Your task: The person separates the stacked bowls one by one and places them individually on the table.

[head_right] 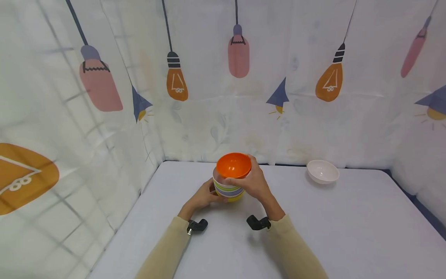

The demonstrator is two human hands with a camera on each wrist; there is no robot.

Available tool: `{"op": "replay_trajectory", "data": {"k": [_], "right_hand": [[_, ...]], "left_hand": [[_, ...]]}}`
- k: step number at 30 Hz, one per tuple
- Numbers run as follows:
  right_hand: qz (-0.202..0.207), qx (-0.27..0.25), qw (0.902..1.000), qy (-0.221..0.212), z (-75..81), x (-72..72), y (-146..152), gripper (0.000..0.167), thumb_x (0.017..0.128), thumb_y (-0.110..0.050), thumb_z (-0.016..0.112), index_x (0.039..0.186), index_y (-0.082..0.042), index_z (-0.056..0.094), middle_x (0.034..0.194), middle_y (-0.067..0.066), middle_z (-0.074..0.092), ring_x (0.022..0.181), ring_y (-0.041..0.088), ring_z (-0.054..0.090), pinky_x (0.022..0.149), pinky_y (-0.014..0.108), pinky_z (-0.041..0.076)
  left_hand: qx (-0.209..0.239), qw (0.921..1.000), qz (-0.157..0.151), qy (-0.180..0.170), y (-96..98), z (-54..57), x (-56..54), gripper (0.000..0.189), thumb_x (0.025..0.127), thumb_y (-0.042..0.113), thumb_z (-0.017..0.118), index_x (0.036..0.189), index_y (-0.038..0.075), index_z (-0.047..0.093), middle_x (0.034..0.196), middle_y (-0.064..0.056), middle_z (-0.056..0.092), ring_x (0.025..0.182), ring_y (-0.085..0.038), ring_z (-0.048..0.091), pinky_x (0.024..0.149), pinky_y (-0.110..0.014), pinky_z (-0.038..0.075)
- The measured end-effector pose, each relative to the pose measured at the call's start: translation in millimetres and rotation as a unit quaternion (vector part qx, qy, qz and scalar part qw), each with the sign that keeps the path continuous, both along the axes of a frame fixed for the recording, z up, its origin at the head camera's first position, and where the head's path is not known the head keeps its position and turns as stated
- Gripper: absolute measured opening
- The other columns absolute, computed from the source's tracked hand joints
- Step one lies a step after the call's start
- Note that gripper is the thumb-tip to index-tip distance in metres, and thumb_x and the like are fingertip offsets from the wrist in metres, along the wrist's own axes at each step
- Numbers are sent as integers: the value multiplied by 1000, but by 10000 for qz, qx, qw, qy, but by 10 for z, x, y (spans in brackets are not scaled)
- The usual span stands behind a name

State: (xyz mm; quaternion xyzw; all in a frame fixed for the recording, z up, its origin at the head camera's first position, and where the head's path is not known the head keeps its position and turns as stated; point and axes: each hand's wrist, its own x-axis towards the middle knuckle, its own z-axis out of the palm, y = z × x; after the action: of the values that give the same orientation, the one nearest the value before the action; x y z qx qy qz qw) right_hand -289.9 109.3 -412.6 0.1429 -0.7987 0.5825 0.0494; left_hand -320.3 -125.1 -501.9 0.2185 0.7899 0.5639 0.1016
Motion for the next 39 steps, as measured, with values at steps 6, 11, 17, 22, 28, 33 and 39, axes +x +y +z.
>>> {"op": "replay_trajectory", "data": {"k": [6,11,17,22,28,33,39], "right_hand": [[-64,-228,9997,-41,68,-8,127,97,80,-29,89,155,-14,31,148,9,49,133,34,52,105,53,53],[-80,-373,9993,-3,101,-29,208,98,80,-27,89,156,-11,29,151,11,47,134,34,51,105,50,53],[-254,-441,9987,-44,150,-33,309,99,82,-25,88,158,-12,27,154,12,44,136,35,48,106,50,52],[-381,-440,9983,-55,149,-73,410,101,81,-26,89,158,-13,26,154,11,43,137,33,48,107,49,52],[-544,-393,9977,-89,118,-123,520,103,81,-27,88,159,-12,23,157,13,40,139,35,45,108,53,49],[-682,-391,9967,-187,99,-154,601,102,82,-27,88,159,-12,23,157,14,39,139,36,44,108,54,49],[-865,-306,9955,-257,76,-181,719,103,83,-30,87,160,-10,21,157,15,39,139,37,44,107,53,50]], "left_hand": [[12,10000,30,12,12,3,5,82,77,21,92,147,25,48,136,1,62,126,-22,59,110,-44,48],[-15,10000,75,-7,-1,7,9,84,76,20,92,147,24,48,138,0,62,128,-23,59,112,-45,47],[19,9999,129,-53,-10,2,16,86,76,18,92,149,24,47,140,-1,61,131,-26,58,114,-47,45],[9,9999,144,-83,-3,-3,14,89,74,19,93,150,27,46,140,2,60,131,-25,57,114,-47,45],[47,9999,103,-35,2,-13,15,90,75,20,93,151,30,45,141,2,60,132,-24,57,114,-47,44],[54,9999,140,-71,5,-22,7,90,74,17,93,149,31,46,139,3,61,131,-23,57,112,-45,46],[100,9998,132,-74,11,-26,5,90,73,17,94,149,31,47,138,3,62,131,-23,58,112,-45,46]]}}
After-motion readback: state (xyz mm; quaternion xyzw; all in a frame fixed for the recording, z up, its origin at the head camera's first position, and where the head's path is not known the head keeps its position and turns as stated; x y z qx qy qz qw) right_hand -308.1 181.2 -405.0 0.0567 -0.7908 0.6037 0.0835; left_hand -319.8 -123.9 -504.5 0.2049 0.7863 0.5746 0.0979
